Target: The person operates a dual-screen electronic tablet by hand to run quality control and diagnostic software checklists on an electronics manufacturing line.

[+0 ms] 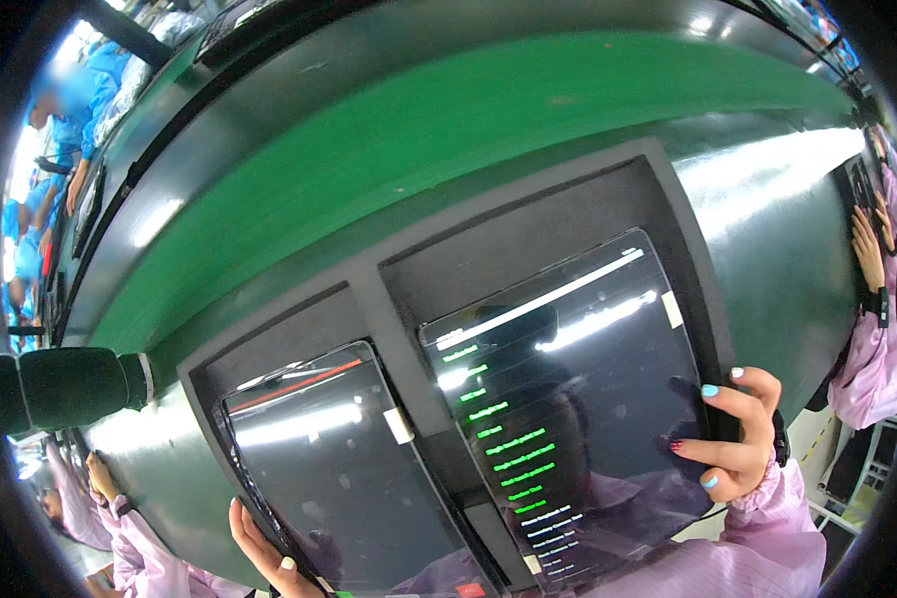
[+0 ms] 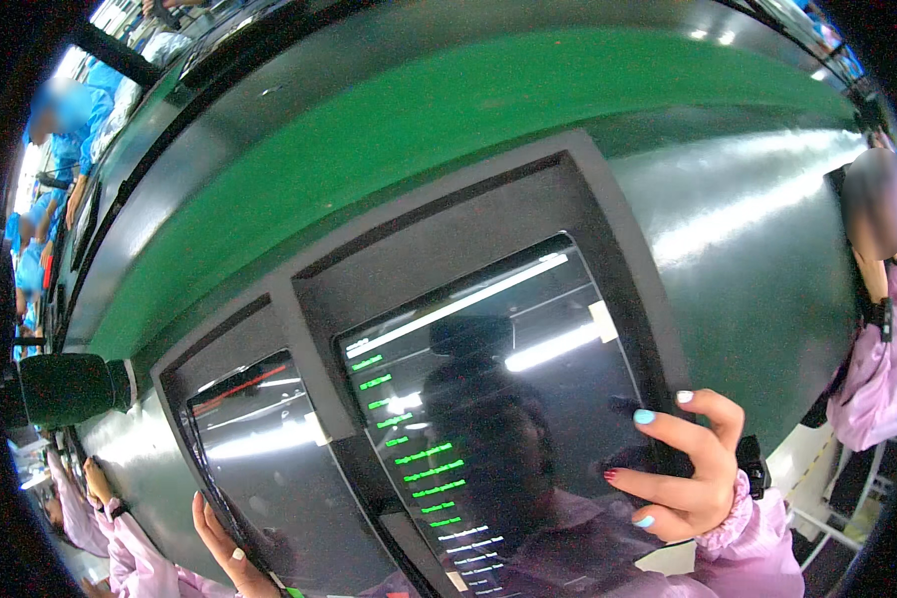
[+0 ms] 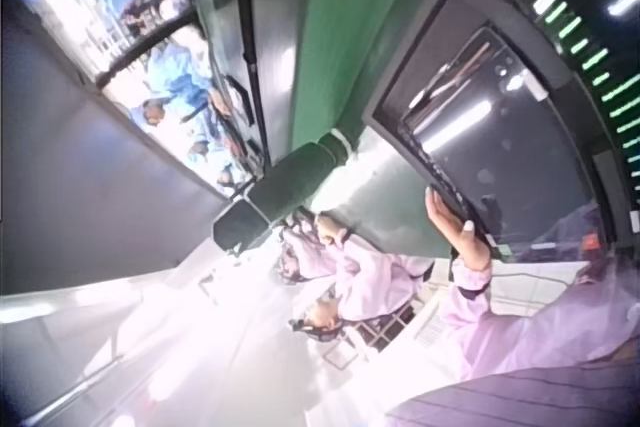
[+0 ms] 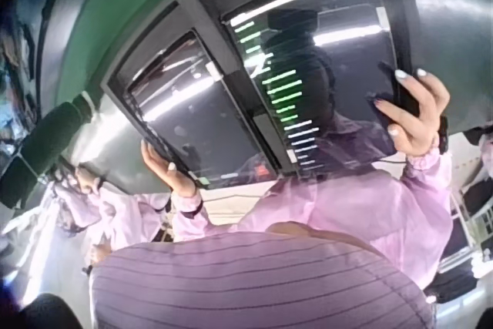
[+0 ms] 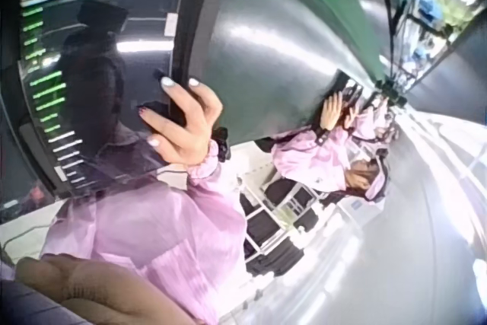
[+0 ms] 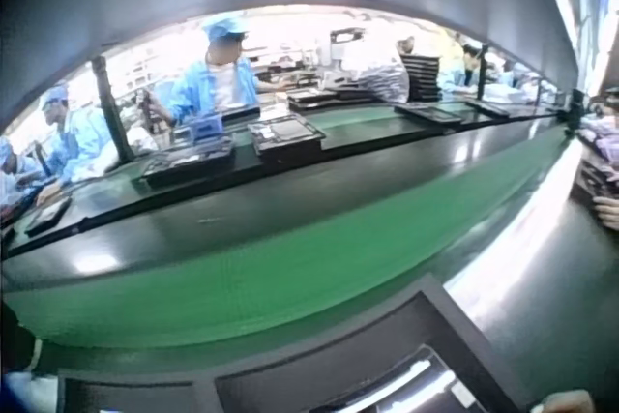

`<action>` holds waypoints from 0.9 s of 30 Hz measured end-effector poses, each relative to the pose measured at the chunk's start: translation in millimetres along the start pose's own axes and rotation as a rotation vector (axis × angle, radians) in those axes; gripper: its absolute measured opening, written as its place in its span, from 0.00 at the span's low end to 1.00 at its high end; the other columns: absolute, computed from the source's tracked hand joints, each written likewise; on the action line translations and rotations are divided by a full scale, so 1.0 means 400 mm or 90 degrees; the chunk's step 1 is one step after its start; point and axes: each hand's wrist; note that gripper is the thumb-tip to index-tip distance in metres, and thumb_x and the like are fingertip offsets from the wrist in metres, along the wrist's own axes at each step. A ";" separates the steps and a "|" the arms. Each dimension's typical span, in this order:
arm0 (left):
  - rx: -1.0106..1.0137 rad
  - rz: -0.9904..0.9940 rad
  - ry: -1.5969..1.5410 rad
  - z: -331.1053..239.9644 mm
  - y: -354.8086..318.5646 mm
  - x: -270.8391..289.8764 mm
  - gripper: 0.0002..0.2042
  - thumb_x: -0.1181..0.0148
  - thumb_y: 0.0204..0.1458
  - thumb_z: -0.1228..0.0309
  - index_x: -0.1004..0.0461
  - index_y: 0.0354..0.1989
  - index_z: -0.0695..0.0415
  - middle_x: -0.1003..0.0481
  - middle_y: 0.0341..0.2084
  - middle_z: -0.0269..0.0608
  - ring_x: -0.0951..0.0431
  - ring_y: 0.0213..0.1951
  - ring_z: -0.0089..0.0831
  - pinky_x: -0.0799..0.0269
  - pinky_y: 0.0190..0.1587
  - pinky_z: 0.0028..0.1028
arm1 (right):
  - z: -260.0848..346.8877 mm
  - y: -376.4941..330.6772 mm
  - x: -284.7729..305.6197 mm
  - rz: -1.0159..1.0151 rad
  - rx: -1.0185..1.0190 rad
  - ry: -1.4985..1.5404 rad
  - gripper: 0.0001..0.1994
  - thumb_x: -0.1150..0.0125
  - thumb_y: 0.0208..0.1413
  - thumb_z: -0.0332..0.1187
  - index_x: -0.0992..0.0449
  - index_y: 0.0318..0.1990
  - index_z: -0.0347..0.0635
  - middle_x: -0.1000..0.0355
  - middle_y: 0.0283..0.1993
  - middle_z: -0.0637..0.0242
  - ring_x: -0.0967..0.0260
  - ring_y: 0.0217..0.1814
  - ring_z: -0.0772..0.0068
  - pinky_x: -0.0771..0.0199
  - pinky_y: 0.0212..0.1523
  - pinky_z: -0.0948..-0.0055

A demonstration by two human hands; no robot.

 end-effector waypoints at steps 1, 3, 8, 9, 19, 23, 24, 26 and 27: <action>0.011 0.007 -0.013 0.000 0.001 -0.002 0.42 0.45 0.45 0.51 0.56 0.62 0.64 0.51 0.60 0.53 0.49 0.61 0.43 0.56 0.62 0.39 | -0.001 -0.005 0.000 0.001 -0.006 -0.005 0.22 0.58 0.53 0.56 0.18 0.30 0.57 0.35 0.49 0.58 0.47 0.51 0.53 0.44 0.48 0.56; 0.009 0.015 -0.031 0.005 0.001 -0.008 0.42 0.46 0.45 0.51 0.56 0.62 0.64 0.51 0.60 0.53 0.48 0.60 0.43 0.54 0.62 0.38 | -0.010 -0.022 -0.007 -0.105 -0.012 0.084 0.22 0.57 0.53 0.56 0.19 0.30 0.55 0.34 0.48 0.57 0.46 0.50 0.52 0.43 0.48 0.55; -0.025 0.004 0.035 -0.013 0.000 0.003 0.39 0.51 0.49 0.49 0.55 0.62 0.64 0.49 0.59 0.54 0.47 0.60 0.44 0.53 0.61 0.40 | 0.006 0.012 -0.014 -0.226 -0.138 0.166 0.19 0.57 0.55 0.47 0.30 0.36 0.38 0.34 0.48 0.48 0.39 0.46 0.50 0.40 0.47 0.54; -0.054 -0.018 0.092 -0.021 -0.001 -0.006 0.37 0.55 0.51 0.49 0.52 0.61 0.66 0.49 0.59 0.54 0.48 0.61 0.46 0.53 0.61 0.42 | 0.008 0.020 -0.010 -0.233 -0.178 0.161 0.13 0.53 0.52 0.37 0.31 0.36 0.36 0.34 0.48 0.48 0.38 0.46 0.51 0.39 0.47 0.56; -0.046 -0.079 0.063 -0.008 0.017 -0.034 0.33 0.54 0.49 0.55 0.46 0.58 0.67 0.39 0.54 0.57 0.41 0.57 0.49 0.48 0.59 0.43 | -0.002 0.029 -0.013 -0.234 -0.245 0.252 0.13 0.47 0.37 0.19 0.29 0.35 0.36 0.35 0.48 0.51 0.37 0.46 0.51 0.38 0.48 0.61; -0.050 -0.092 0.011 0.035 0.010 -0.008 0.32 0.54 0.48 0.55 0.46 0.58 0.66 0.39 0.54 0.56 0.38 0.55 0.47 0.42 0.55 0.41 | 0.007 0.017 -0.003 -0.241 -0.204 0.261 0.16 0.46 0.34 0.21 0.29 0.37 0.35 0.34 0.48 0.50 0.36 0.44 0.51 0.36 0.45 0.61; -0.052 -0.094 0.018 0.036 0.008 -0.008 0.32 0.54 0.48 0.55 0.46 0.58 0.66 0.39 0.54 0.56 0.38 0.55 0.47 0.41 0.55 0.41 | 0.005 0.017 -0.003 -0.235 -0.197 0.263 0.16 0.45 0.34 0.21 0.29 0.37 0.35 0.34 0.48 0.50 0.35 0.44 0.51 0.36 0.44 0.61; -0.058 -0.101 0.032 0.035 0.004 -0.006 0.32 0.54 0.48 0.55 0.46 0.58 0.66 0.39 0.54 0.56 0.37 0.55 0.47 0.40 0.54 0.41 | 0.003 0.019 -0.003 -0.230 -0.188 0.268 0.16 0.45 0.34 0.21 0.29 0.38 0.35 0.35 0.49 0.49 0.35 0.43 0.51 0.35 0.44 0.61; -0.060 -0.106 0.036 0.031 0.002 -0.009 0.32 0.54 0.48 0.55 0.46 0.58 0.65 0.39 0.54 0.56 0.37 0.54 0.46 0.40 0.54 0.40 | 0.003 0.021 -0.003 -0.230 -0.201 0.261 0.16 0.44 0.35 0.20 0.29 0.38 0.35 0.35 0.48 0.49 0.35 0.43 0.52 0.34 0.43 0.61</action>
Point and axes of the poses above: each hand's wrist, its own y-axis towards the middle knuckle, its own x-axis out of the back of the hand, z = x × y
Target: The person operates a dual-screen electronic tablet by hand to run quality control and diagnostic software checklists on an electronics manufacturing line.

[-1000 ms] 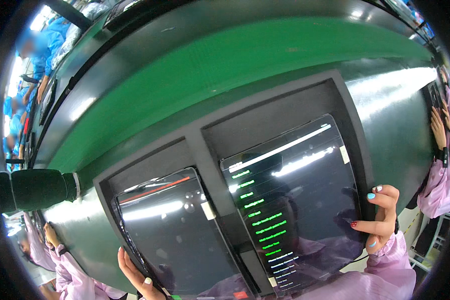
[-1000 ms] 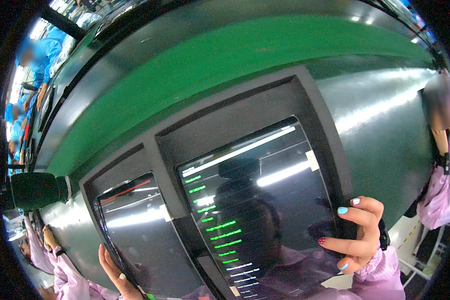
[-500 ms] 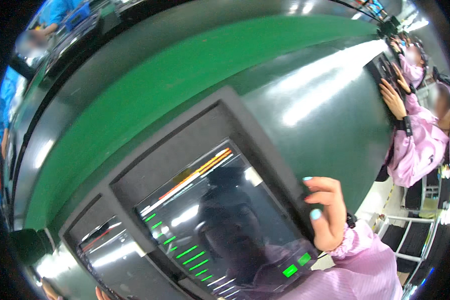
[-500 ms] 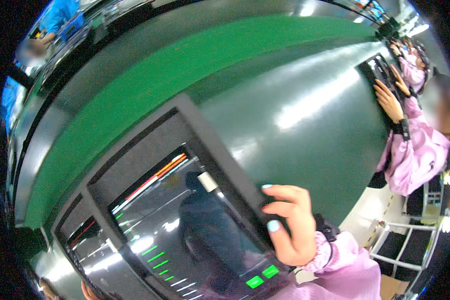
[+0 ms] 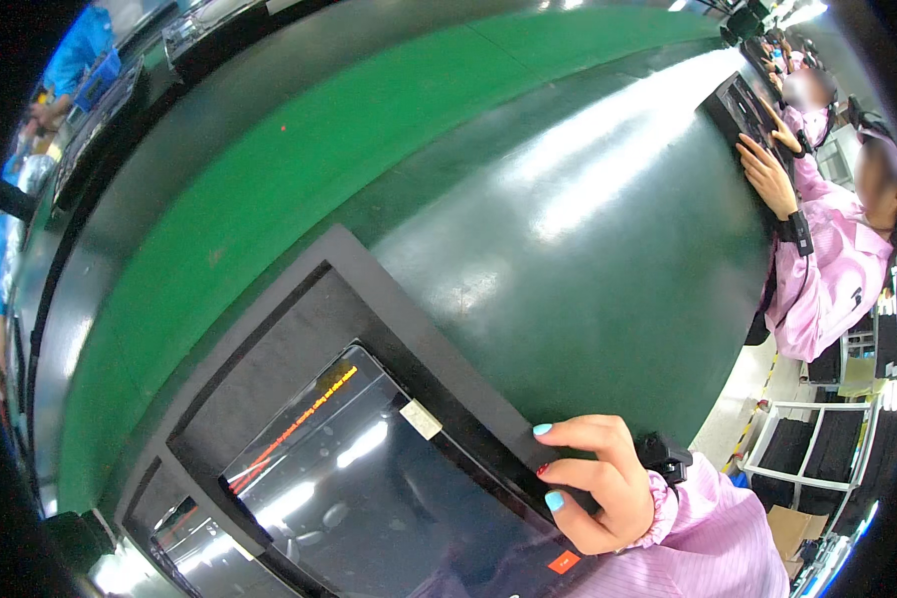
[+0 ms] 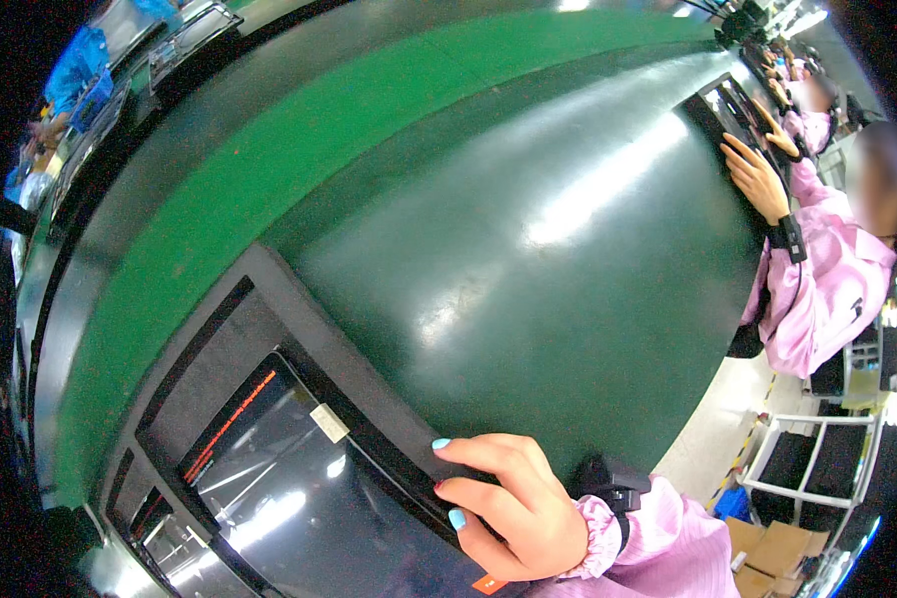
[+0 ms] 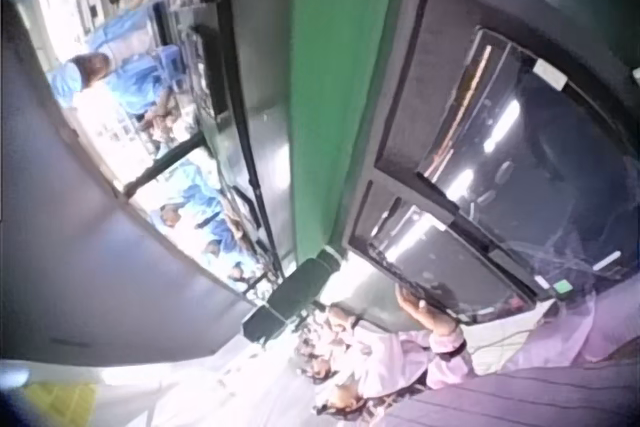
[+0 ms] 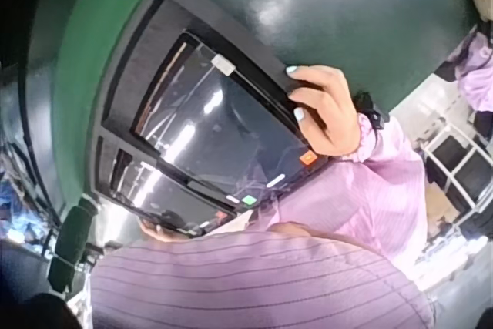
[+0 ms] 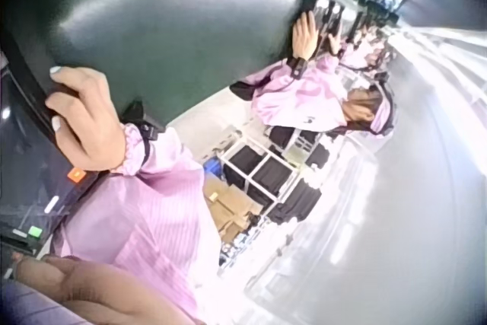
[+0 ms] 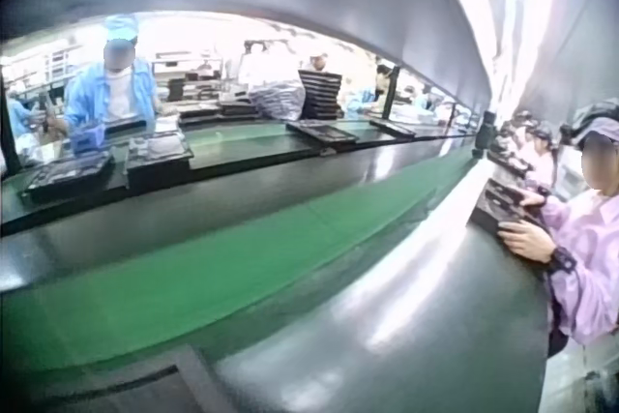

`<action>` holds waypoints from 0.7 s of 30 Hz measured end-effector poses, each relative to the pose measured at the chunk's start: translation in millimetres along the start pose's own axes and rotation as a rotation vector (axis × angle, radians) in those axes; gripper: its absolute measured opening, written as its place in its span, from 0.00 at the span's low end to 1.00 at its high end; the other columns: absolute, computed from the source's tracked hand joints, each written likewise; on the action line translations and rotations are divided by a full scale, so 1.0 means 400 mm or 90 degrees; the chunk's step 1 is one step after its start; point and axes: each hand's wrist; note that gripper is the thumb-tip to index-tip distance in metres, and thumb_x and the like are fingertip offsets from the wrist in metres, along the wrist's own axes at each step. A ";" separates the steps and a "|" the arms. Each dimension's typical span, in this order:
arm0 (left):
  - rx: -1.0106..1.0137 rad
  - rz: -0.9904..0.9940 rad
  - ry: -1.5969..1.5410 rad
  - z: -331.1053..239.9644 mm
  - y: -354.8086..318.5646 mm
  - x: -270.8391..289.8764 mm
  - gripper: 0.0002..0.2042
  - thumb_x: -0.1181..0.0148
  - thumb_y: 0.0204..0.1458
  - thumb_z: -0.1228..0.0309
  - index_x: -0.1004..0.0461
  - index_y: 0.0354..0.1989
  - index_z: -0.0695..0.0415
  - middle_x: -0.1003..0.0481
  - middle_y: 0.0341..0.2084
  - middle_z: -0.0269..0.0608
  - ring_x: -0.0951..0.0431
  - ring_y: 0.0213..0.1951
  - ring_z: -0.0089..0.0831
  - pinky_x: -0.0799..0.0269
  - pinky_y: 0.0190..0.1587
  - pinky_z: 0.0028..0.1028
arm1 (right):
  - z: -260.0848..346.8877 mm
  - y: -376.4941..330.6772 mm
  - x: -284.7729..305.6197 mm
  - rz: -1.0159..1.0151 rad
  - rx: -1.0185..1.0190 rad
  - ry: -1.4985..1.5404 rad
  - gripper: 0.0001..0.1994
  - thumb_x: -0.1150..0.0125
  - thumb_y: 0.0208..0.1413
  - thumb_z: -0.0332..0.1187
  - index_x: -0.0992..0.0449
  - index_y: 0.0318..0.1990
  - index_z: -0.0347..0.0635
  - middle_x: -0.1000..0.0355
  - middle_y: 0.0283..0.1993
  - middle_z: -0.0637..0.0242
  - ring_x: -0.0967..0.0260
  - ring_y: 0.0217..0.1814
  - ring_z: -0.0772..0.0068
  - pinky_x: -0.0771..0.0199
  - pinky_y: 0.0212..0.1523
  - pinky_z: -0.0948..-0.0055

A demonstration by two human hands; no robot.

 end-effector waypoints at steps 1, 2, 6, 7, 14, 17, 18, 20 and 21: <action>-0.002 -0.006 0.004 -0.008 -0.002 -0.003 0.32 0.54 0.48 0.55 0.46 0.58 0.65 0.39 0.54 0.56 0.37 0.54 0.46 0.39 0.54 0.40 | 0.001 0.002 -0.001 -0.003 -0.010 -0.009 0.17 0.43 0.35 0.20 0.30 0.39 0.34 0.35 0.48 0.49 0.35 0.43 0.52 0.34 0.43 0.61; -0.001 -0.010 0.005 -0.013 -0.002 -0.005 0.32 0.54 0.48 0.55 0.46 0.58 0.65 0.39 0.54 0.56 0.37 0.54 0.46 0.39 0.54 0.40 | 0.000 0.001 -0.004 -0.001 -0.007 -0.007 0.17 0.43 0.35 0.20 0.30 0.39 0.34 0.35 0.48 0.49 0.35 0.43 0.52 0.34 0.43 0.61; 0.058 0.031 0.025 -0.037 0.011 -0.020 0.34 0.53 0.49 0.52 0.48 0.60 0.62 0.41 0.55 0.54 0.38 0.55 0.46 0.41 0.54 0.40 | -0.004 0.002 -0.017 0.001 -0.080 -0.014 0.19 0.42 0.38 0.18 0.33 0.43 0.33 0.36 0.48 0.48 0.35 0.46 0.52 0.34 0.46 0.64; 0.047 0.056 0.026 -0.041 0.016 -0.016 0.34 0.53 0.49 0.51 0.49 0.60 0.61 0.41 0.56 0.54 0.37 0.54 0.46 0.39 0.53 0.40 | -0.005 0.003 -0.016 0.002 -0.084 -0.014 0.20 0.42 0.38 0.18 0.33 0.44 0.34 0.36 0.48 0.48 0.35 0.46 0.51 0.35 0.47 0.64; 0.032 -0.035 -0.009 0.000 0.000 -0.020 0.33 0.53 0.48 0.58 0.50 0.61 0.60 0.35 0.49 0.48 0.33 0.48 0.34 0.39 0.51 0.29 | -0.014 -0.004 -0.042 -0.042 -0.179 -0.004 0.22 0.44 0.41 0.21 0.36 0.48 0.35 0.35 0.47 0.56 0.36 0.47 0.63 0.36 0.44 0.68; 0.088 0.012 -0.122 -0.015 -0.004 -0.051 0.29 0.57 0.48 0.69 0.50 0.62 0.60 0.38 0.53 0.51 0.36 0.52 0.37 0.46 0.57 0.32 | -0.044 -0.016 -0.035 -0.068 -0.204 0.020 0.23 0.46 0.43 0.20 0.38 0.51 0.36 0.35 0.47 0.57 0.37 0.50 0.65 0.39 0.47 0.70; 0.078 0.007 -0.136 -0.019 -0.009 -0.047 0.29 0.58 0.48 0.71 0.50 0.61 0.60 0.37 0.52 0.51 0.35 0.52 0.37 0.46 0.57 0.32 | -0.034 -0.009 -0.029 -0.058 -0.192 0.021 0.24 0.47 0.44 0.20 0.39 0.52 0.36 0.35 0.48 0.56 0.37 0.51 0.63 0.39 0.48 0.69; 0.121 -0.015 -0.279 -0.025 -0.024 -0.022 0.29 0.59 0.47 0.74 0.51 0.61 0.60 0.36 0.51 0.52 0.34 0.51 0.37 0.44 0.57 0.33 | -0.037 -0.007 -0.039 -0.057 -0.178 0.027 0.24 0.48 0.44 0.19 0.40 0.53 0.36 0.35 0.48 0.54 0.37 0.51 0.62 0.39 0.50 0.67; 0.119 0.001 -0.308 -0.038 -0.034 -0.013 0.31 0.58 0.44 0.75 0.51 0.62 0.60 0.37 0.52 0.53 0.36 0.54 0.37 0.43 0.57 0.34 | -0.038 -0.006 -0.045 -0.053 -0.168 0.031 0.24 0.48 0.44 0.19 0.40 0.53 0.36 0.35 0.48 0.54 0.37 0.51 0.62 0.39 0.50 0.67</action>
Point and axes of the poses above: each hand's wrist, its own y-axis towards the middle knuckle, its own x-axis out of the back of the hand, z = x × y
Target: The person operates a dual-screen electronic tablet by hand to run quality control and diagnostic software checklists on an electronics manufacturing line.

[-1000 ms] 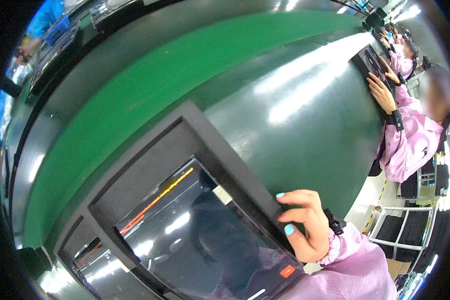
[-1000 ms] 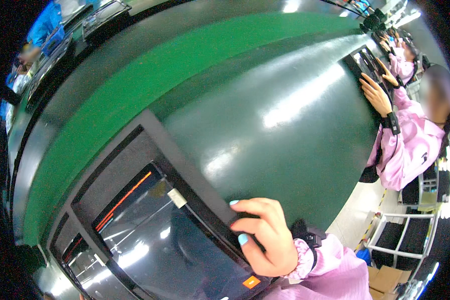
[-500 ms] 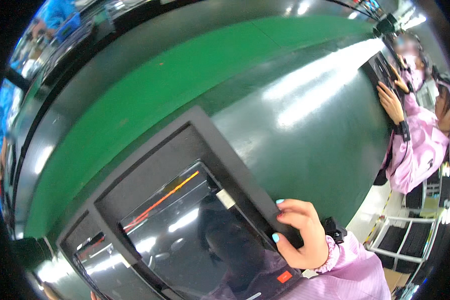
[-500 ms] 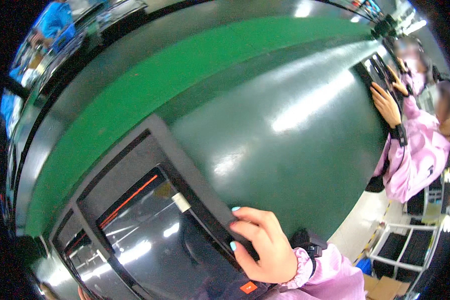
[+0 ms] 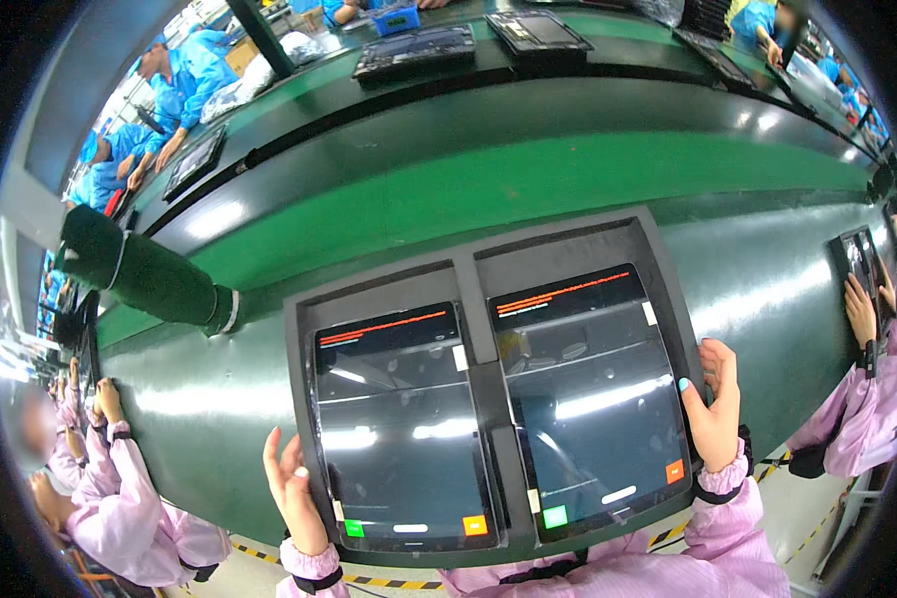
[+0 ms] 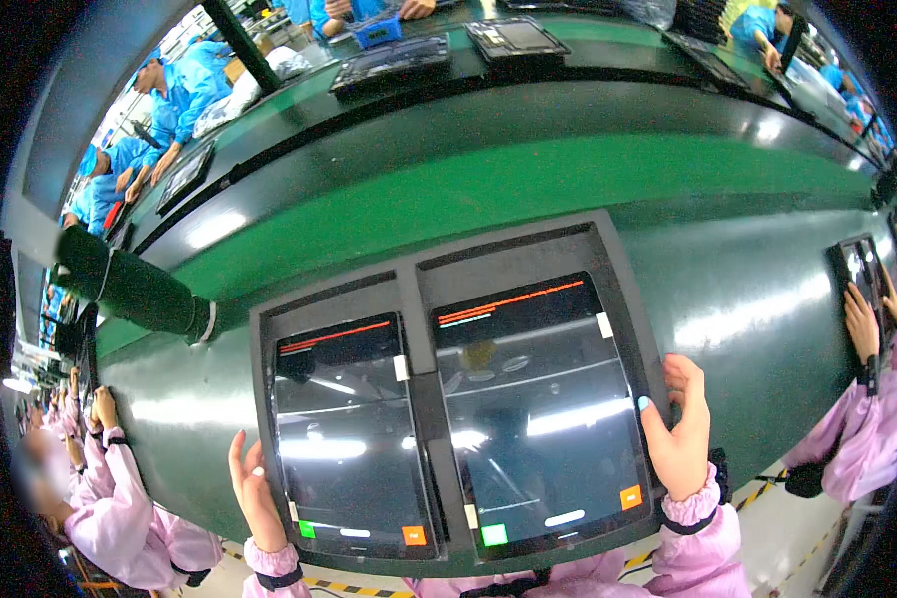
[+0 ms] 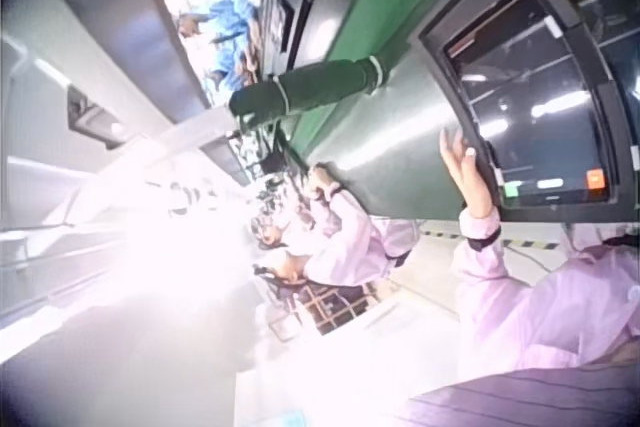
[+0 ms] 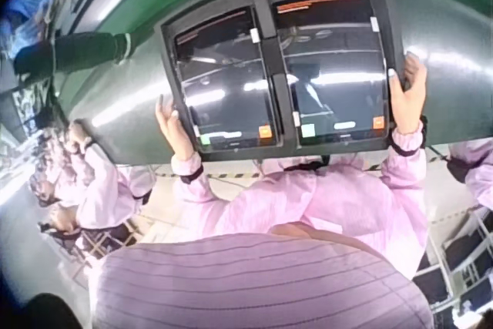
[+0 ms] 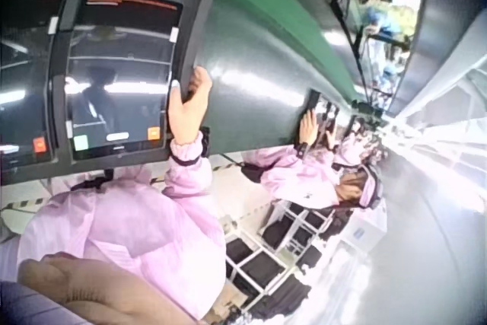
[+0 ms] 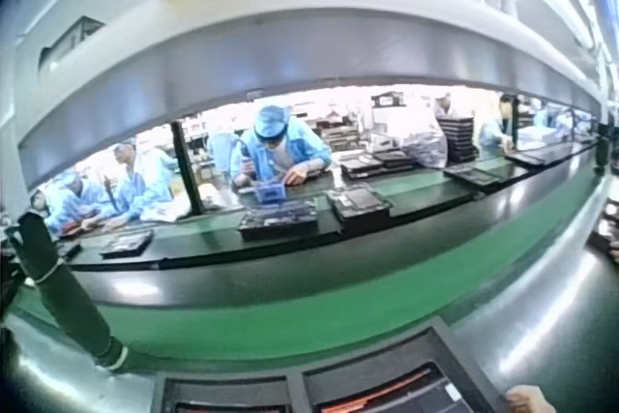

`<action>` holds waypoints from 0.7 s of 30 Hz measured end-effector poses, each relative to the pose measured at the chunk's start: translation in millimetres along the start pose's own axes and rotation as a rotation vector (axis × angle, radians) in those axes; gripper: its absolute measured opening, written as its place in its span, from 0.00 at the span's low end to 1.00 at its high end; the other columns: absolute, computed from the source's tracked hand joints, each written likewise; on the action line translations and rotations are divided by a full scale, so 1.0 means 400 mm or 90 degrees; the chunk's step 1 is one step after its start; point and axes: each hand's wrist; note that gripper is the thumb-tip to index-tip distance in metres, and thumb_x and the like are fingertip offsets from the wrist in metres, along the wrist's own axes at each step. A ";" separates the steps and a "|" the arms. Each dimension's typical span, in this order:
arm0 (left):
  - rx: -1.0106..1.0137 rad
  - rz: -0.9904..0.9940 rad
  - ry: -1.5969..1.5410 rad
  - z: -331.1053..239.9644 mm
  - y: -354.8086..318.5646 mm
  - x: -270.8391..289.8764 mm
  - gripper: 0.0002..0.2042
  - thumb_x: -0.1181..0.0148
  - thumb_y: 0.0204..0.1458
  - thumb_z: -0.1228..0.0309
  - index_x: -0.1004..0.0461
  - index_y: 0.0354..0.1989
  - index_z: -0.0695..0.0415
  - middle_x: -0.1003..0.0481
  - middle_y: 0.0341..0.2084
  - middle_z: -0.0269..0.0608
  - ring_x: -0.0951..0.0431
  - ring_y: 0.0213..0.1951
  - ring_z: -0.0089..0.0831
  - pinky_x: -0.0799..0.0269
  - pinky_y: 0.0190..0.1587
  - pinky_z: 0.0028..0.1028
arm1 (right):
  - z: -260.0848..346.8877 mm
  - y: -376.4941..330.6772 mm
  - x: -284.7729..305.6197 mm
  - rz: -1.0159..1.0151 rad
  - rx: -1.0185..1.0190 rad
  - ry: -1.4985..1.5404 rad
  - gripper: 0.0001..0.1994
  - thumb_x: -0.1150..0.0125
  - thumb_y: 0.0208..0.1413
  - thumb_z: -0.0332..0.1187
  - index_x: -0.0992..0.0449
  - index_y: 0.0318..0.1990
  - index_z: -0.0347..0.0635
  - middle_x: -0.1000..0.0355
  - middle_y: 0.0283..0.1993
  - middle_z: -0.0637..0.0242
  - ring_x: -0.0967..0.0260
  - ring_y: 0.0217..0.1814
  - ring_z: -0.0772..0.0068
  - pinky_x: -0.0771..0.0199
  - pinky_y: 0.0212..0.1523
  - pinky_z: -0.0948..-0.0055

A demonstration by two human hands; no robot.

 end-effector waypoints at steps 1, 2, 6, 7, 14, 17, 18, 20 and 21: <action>0.009 0.034 -0.003 0.005 -0.009 0.017 0.37 0.52 0.39 0.75 0.55 0.63 0.60 0.42 0.56 0.52 0.40 0.57 0.38 0.45 0.59 0.33 | -0.001 0.000 -0.005 -0.005 0.004 -0.015 0.24 0.48 0.44 0.19 0.40 0.53 0.37 0.35 0.48 0.54 0.36 0.50 0.62 0.39 0.50 0.67; 0.017 0.093 0.000 -0.008 -0.023 0.016 0.41 0.49 0.35 0.75 0.58 0.64 0.59 0.45 0.58 0.52 0.43 0.59 0.39 0.48 0.60 0.33 | -0.001 0.001 -0.007 -0.011 0.007 -0.032 0.24 0.48 0.45 0.19 0.40 0.54 0.37 0.35 0.48 0.54 0.36 0.49 0.62 0.38 0.50 0.67; 0.022 0.289 0.025 -0.018 -0.041 0.047 0.52 0.46 0.28 0.79 0.71 0.65 0.58 0.59 0.64 0.51 0.54 0.64 0.38 0.58 0.63 0.32 | 0.007 -0.002 0.002 -0.006 0.032 -0.003 0.24 0.49 0.45 0.18 0.41 0.54 0.37 0.35 0.47 0.53 0.34 0.46 0.63 0.36 0.49 0.69; 0.015 0.312 0.050 -0.010 -0.043 0.057 0.52 0.47 0.28 0.80 0.71 0.65 0.57 0.60 0.64 0.51 0.55 0.65 0.38 0.58 0.63 0.32 | 0.008 -0.003 0.002 -0.005 0.037 -0.004 0.24 0.49 0.45 0.18 0.41 0.54 0.37 0.35 0.47 0.53 0.34 0.46 0.63 0.36 0.49 0.69; -0.010 0.259 0.013 -0.013 -0.032 0.057 0.48 0.51 0.29 0.79 0.68 0.65 0.57 0.55 0.62 0.52 0.55 0.64 0.41 0.60 0.64 0.34 | -0.018 -0.005 0.004 -0.009 0.003 0.008 0.25 0.47 0.44 0.20 0.40 0.54 0.36 0.35 0.49 0.49 0.36 0.52 0.56 0.39 0.53 0.65; -0.044 0.171 0.106 -0.018 -0.024 0.024 0.39 0.57 0.39 0.82 0.63 0.65 0.58 0.50 0.60 0.53 0.50 0.62 0.41 0.58 0.63 0.34 | 0.000 -0.012 0.004 -0.019 -0.014 -0.016 0.25 0.47 0.45 0.21 0.40 0.54 0.37 0.34 0.49 0.51 0.36 0.52 0.59 0.38 0.51 0.66; -0.074 0.150 0.165 -0.012 -0.020 0.007 0.35 0.60 0.43 0.82 0.62 0.65 0.60 0.50 0.60 0.55 0.50 0.62 0.42 0.59 0.63 0.34 | 0.002 -0.013 0.007 -0.022 0.019 -0.020 0.24 0.47 0.45 0.21 0.40 0.54 0.37 0.34 0.48 0.52 0.36 0.51 0.61 0.37 0.49 0.68; -0.093 0.149 0.182 -0.005 -0.016 -0.009 0.35 0.61 0.44 0.82 0.62 0.65 0.60 0.51 0.60 0.56 0.50 0.62 0.42 0.60 0.63 0.34 | 0.009 -0.021 0.020 -0.087 0.094 0.012 0.19 0.48 0.46 0.20 0.36 0.49 0.35 0.33 0.45 0.55 0.35 0.49 0.63 0.37 0.48 0.68; -0.104 0.138 0.216 -0.002 -0.018 -0.004 0.35 0.61 0.44 0.82 0.62 0.64 0.61 0.52 0.60 0.58 0.51 0.62 0.42 0.60 0.63 0.34 | 0.014 -0.032 0.022 -0.120 0.144 0.003 0.17 0.49 0.46 0.20 0.34 0.47 0.35 0.32 0.44 0.56 0.34 0.48 0.63 0.37 0.48 0.68</action>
Point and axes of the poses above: each hand's wrist, its own y-axis towards the middle knuckle, its own x-axis out of the back of the hand, z = x × y
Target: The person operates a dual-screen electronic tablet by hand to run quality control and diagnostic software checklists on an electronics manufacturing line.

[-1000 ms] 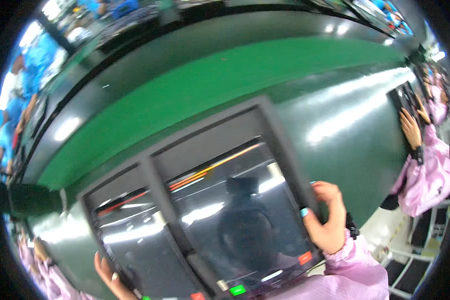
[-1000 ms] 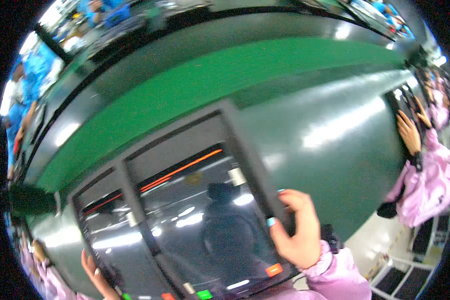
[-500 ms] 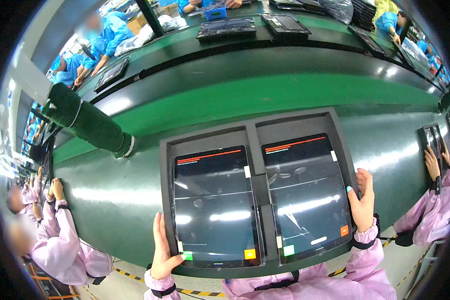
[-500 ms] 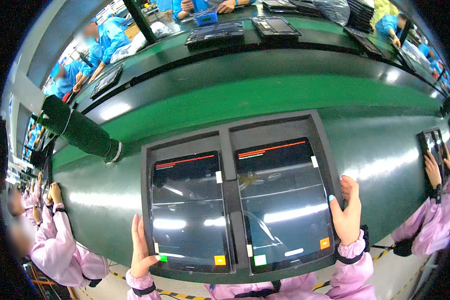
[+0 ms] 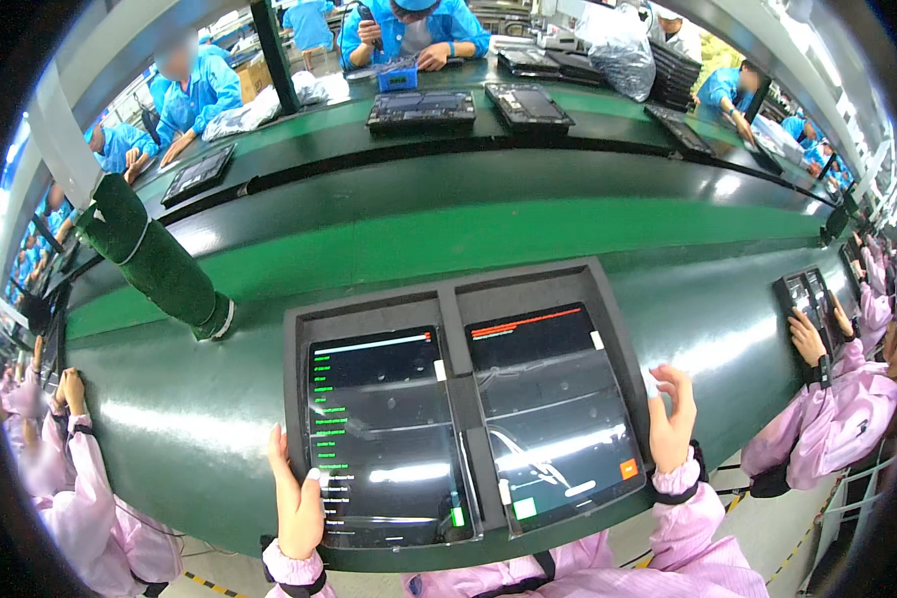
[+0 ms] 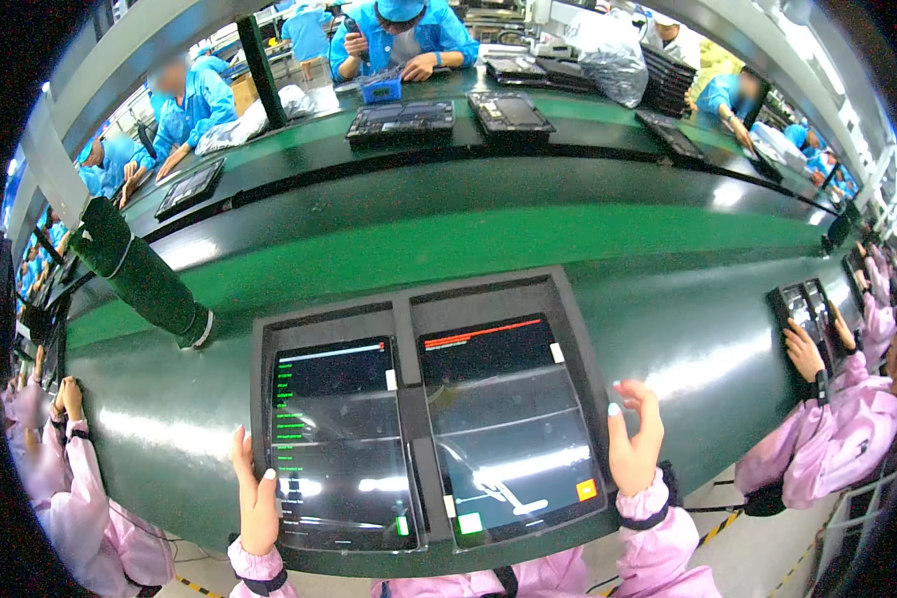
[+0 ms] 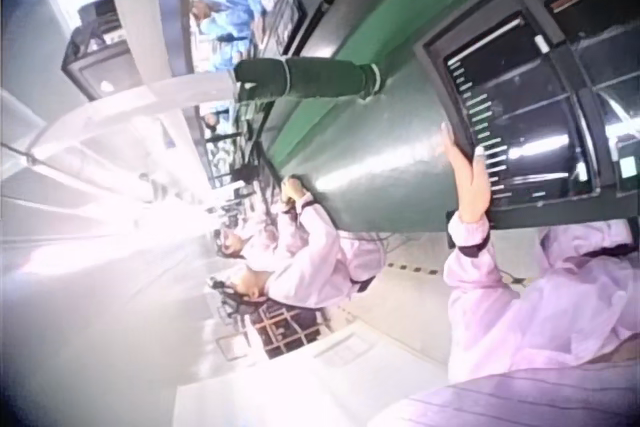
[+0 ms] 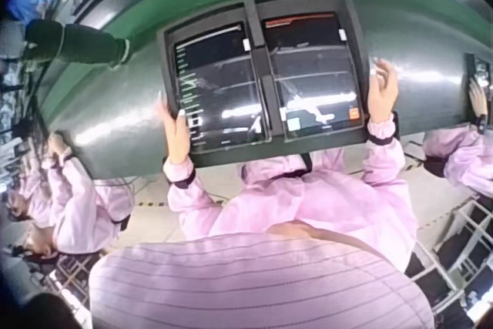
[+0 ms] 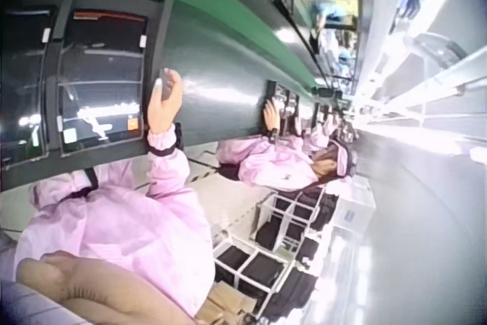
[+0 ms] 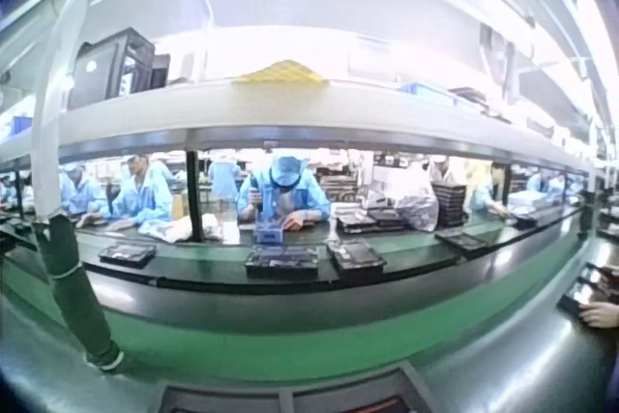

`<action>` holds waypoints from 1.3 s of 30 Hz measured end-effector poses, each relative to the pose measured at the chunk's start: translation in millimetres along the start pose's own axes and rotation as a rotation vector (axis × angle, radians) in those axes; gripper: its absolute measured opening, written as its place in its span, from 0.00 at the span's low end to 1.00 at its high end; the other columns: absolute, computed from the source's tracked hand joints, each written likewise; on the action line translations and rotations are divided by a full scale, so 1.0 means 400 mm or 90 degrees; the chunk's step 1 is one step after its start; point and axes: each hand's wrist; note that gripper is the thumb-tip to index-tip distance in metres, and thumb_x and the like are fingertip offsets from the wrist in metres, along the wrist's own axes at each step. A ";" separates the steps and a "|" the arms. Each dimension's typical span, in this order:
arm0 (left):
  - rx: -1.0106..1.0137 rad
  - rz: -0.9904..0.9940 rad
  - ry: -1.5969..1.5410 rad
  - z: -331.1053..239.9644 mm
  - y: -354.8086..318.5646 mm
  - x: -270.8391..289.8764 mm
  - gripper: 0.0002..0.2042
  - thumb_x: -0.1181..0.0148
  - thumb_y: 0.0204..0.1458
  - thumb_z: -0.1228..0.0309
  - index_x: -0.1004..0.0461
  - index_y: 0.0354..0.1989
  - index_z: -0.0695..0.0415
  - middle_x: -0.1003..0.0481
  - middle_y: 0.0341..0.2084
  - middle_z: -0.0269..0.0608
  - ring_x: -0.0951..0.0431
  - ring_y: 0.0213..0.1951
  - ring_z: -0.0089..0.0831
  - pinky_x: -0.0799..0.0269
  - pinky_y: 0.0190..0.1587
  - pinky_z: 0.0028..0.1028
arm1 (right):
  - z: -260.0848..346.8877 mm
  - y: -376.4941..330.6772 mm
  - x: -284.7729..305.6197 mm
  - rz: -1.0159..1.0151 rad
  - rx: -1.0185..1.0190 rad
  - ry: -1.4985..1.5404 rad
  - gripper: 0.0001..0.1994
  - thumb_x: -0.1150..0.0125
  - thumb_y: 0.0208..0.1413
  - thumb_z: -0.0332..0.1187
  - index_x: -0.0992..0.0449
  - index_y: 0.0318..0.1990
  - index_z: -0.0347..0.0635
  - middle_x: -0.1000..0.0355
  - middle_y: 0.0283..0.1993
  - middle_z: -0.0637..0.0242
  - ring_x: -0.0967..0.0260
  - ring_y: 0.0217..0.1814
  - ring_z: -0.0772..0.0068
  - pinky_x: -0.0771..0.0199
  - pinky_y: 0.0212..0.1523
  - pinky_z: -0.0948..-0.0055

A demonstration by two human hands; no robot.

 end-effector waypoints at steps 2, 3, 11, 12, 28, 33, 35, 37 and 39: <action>0.010 -0.013 -0.061 0.019 -0.005 0.014 0.35 0.60 0.44 0.82 0.62 0.64 0.62 0.53 0.60 0.60 0.52 0.63 0.43 0.61 0.64 0.34 | 0.070 -0.028 0.013 0.028 0.116 -0.023 0.11 0.52 0.44 0.18 0.30 0.38 0.35 0.31 0.38 0.57 0.34 0.41 0.60 0.36 0.46 0.68; 0.009 -0.018 -0.054 0.023 -0.015 0.024 0.35 0.60 0.44 0.82 0.62 0.64 0.62 0.53 0.60 0.59 0.52 0.63 0.43 0.62 0.64 0.34 | 0.102 -0.049 0.007 0.097 0.168 -0.016 0.08 0.50 0.43 0.19 0.29 0.34 0.35 0.30 0.34 0.57 0.33 0.38 0.60 0.34 0.43 0.68; -0.019 -0.010 -0.032 0.007 -0.004 0.005 0.35 0.59 0.43 0.82 0.60 0.64 0.63 0.53 0.61 0.56 0.55 0.64 0.41 0.66 0.65 0.34 | 0.188 -0.142 -0.042 0.425 0.391 0.057 0.11 0.43 0.35 0.24 0.25 0.31 0.40 0.25 0.37 0.70 0.32 0.39 0.67 0.33 0.37 0.69; -0.019 -0.006 -0.040 0.006 -0.005 0.005 0.35 0.59 0.42 0.82 0.60 0.64 0.63 0.53 0.61 0.56 0.55 0.64 0.41 0.66 0.65 0.33 | 0.196 -0.143 -0.045 0.428 0.403 0.046 0.11 0.42 0.35 0.25 0.25 0.32 0.40 0.25 0.37 0.70 0.32 0.40 0.67 0.34 0.37 0.69; -0.015 0.106 -0.111 0.040 -0.022 0.052 0.47 0.51 0.28 0.78 0.64 0.65 0.65 0.62 0.65 0.51 0.71 0.67 0.38 0.77 0.65 0.30 | 0.172 -0.125 0.021 0.177 0.180 -0.041 0.06 0.50 0.38 0.19 0.29 0.27 0.38 0.25 0.34 0.64 0.37 0.40 0.59 0.35 0.42 0.66; -0.017 0.124 -0.107 0.033 -0.021 0.044 0.48 0.48 0.29 0.75 0.65 0.64 0.66 0.64 0.65 0.53 0.71 0.67 0.40 0.76 0.65 0.32 | 0.162 -0.130 0.033 0.161 0.145 -0.043 0.07 0.51 0.38 0.19 0.29 0.27 0.38 0.25 0.34 0.63 0.37 0.40 0.60 0.35 0.43 0.66; -0.048 0.134 -0.077 0.044 -0.019 0.046 0.48 0.48 0.29 0.74 0.65 0.64 0.66 0.65 0.65 0.53 0.71 0.67 0.40 0.75 0.65 0.32 | 0.169 -0.133 0.037 0.163 0.140 -0.037 0.07 0.51 0.38 0.19 0.29 0.27 0.37 0.25 0.34 0.63 0.37 0.40 0.60 0.34 0.44 0.66; -0.088 0.134 -0.058 0.053 -0.024 0.055 0.48 0.48 0.30 0.73 0.67 0.64 0.67 0.66 0.65 0.53 0.69 0.67 0.39 0.73 0.65 0.32 | 0.167 -0.130 0.033 0.177 0.147 -0.034 0.08 0.50 0.37 0.19 0.27 0.28 0.37 0.25 0.34 0.63 0.36 0.40 0.62 0.33 0.43 0.68; -0.063 0.122 -0.111 0.028 -0.029 0.053 0.49 0.52 0.28 0.75 0.69 0.65 0.65 0.65 0.65 0.53 0.66 0.67 0.38 0.70 0.65 0.30 | 0.164 -0.124 0.026 0.209 0.152 -0.028 0.08 0.48 0.37 0.20 0.27 0.28 0.37 0.25 0.34 0.64 0.36 0.40 0.62 0.33 0.42 0.68</action>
Point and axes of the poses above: each hand's wrist, its own y-axis towards the middle knuckle, its own x-axis out of the back of the hand, z = x × y
